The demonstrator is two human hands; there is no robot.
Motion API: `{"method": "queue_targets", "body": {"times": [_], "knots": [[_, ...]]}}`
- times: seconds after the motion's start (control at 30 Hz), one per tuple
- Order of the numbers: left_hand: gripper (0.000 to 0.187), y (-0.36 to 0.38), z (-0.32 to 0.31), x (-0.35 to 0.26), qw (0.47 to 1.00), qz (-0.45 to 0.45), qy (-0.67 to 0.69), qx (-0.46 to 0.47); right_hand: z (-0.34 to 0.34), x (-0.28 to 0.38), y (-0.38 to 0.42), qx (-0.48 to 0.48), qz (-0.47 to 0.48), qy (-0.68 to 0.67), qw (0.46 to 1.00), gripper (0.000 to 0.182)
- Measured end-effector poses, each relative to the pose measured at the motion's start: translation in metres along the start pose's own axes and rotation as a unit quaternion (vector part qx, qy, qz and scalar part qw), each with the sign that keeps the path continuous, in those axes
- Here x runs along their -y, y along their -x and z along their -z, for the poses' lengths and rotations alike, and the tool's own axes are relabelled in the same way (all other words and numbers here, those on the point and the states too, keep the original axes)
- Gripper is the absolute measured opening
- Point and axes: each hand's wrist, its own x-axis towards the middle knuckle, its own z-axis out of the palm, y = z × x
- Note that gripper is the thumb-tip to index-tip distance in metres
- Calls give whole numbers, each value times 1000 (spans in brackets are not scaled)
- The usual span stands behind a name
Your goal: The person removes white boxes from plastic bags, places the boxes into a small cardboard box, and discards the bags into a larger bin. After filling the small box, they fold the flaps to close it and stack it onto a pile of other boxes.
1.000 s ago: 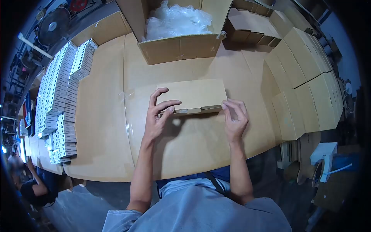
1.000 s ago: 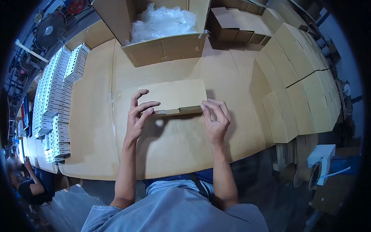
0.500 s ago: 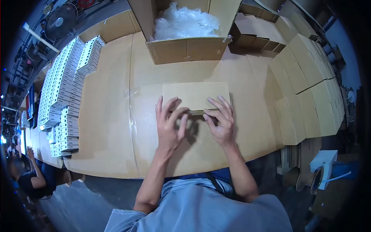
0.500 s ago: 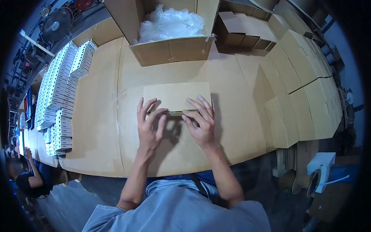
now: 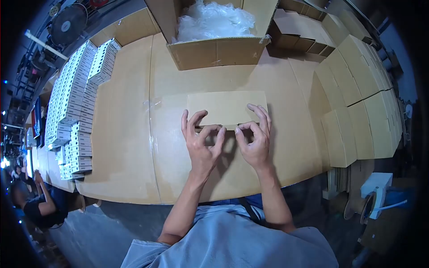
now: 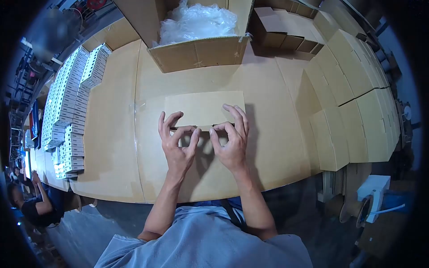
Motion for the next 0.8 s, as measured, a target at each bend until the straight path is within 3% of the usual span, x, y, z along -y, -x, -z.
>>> {"method": "queue_targets", "body": {"times": [0.33,0.43,0.53,0.57,0.67,0.8], "knots": [[16,-5,-5,1,1000,22,7,-1,-4,-5,0,-32,12,-18,999,23],[34,-10,5,12,999,22,45,16,12,-6,-6,4,19,-10,1000,34],[56,-34,23,22,980,61,162,102,28,-26,-21,68,51,2,996,44],[66,-43,25,34,985,13,111,135,33,-31,-30,95,54,5,994,51],[68,-68,24,36,971,-135,19,199,42,-29,-61,155,67,27,985,55],[60,-62,7,43,981,-105,14,165,30,-46,-73,205,67,24,976,59]]}}
